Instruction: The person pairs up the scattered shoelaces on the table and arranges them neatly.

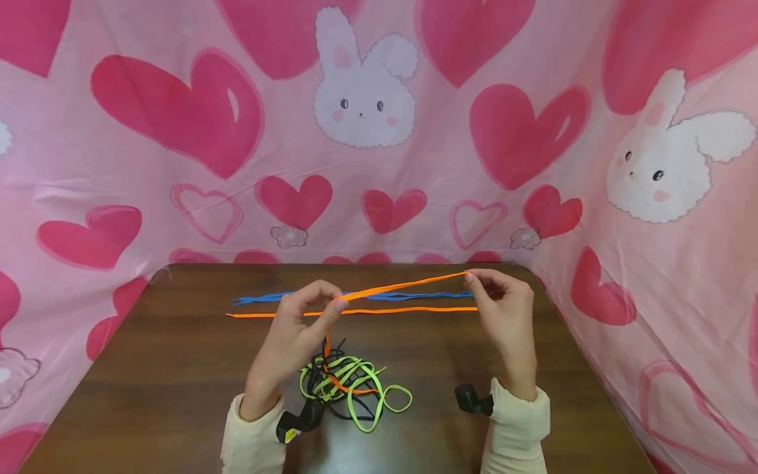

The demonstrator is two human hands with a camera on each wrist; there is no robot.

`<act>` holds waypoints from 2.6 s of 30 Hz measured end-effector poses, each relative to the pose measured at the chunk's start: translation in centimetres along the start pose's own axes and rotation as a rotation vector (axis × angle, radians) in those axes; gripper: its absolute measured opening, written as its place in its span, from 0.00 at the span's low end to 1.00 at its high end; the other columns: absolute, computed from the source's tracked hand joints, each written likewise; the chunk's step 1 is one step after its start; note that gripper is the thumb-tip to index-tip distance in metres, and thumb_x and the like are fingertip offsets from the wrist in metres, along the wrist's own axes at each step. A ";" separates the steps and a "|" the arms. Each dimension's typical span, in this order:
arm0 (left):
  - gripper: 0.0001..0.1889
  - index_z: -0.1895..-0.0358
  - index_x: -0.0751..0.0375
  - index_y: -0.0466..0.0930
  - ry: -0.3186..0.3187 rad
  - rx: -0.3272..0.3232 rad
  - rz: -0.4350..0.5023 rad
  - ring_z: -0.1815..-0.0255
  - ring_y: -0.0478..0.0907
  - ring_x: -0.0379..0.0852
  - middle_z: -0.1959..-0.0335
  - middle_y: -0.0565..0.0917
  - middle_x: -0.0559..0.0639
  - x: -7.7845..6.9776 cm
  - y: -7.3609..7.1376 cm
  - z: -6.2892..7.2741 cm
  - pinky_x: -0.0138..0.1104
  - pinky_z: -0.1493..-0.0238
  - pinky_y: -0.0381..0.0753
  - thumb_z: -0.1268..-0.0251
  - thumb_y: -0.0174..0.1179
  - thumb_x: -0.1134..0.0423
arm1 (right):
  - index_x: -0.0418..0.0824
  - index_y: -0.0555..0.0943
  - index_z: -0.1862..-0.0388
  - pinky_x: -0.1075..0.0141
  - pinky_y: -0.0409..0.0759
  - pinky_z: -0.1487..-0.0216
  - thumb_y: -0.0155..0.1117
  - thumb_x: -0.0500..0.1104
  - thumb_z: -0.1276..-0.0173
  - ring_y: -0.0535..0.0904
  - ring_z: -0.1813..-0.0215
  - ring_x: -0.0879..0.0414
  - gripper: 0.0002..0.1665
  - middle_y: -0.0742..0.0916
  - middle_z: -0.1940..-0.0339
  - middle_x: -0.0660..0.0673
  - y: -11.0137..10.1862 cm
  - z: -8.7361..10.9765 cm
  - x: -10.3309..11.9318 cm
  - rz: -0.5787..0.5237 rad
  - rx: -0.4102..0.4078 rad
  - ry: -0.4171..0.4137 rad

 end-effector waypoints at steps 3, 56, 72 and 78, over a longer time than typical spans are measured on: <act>0.02 0.59 0.55 0.81 0.009 -0.007 -0.001 0.68 0.75 0.44 0.70 0.79 0.46 0.0 -0.1 0.0 0.35 0.73 0.76 0.26 0.61 0.66 | 0.35 0.90 0.60 0.75 0.75 0.70 0.71 0.39 0.31 0.78 0.73 0.61 0.08 0.91 0.67 0.39 0.1 0.0 -0.1 -0.007 -0.009 0.014; 0.10 0.64 0.60 0.76 0.099 -0.125 -0.024 0.76 0.71 0.42 0.79 0.74 0.48 1.1 -5.5 2.5 0.35 0.76 0.71 0.29 0.53 0.80 | 0.33 0.90 0.59 0.79 0.74 0.71 0.70 0.42 0.31 0.76 0.74 0.68 0.12 0.82 0.77 0.71 -5.6 -1.2 -3.7 0.102 -0.156 0.128; 0.06 0.54 0.58 0.85 -0.107 -0.094 -0.360 0.68 0.77 0.37 0.72 0.82 0.47 4.7 -10.8 4.3 0.25 0.63 0.74 0.29 0.62 0.70 | 0.33 0.89 0.56 0.77 0.73 0.72 0.68 0.43 0.29 0.76 0.73 0.68 0.13 0.90 0.70 0.43 -5.4 -0.7 -6.6 0.179 -0.062 0.222; 0.07 0.56 0.60 0.89 -0.111 -0.183 -0.491 0.63 0.76 0.24 0.66 0.88 0.54 6.6 -12.5 4.2 0.18 0.59 0.71 0.36 0.69 0.70 | 0.32 0.88 0.56 0.78 0.72 0.72 0.68 0.41 0.28 0.75 0.74 0.70 0.12 0.90 0.63 0.33 -5.0 -1.1 -7.3 0.197 -0.039 0.221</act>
Point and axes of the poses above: each hand's wrist, its own z-axis away from the middle knuckle, its own y-axis out of the palm, x = y × z, the point moved 5 cm from there along -z, towards the middle knuckle
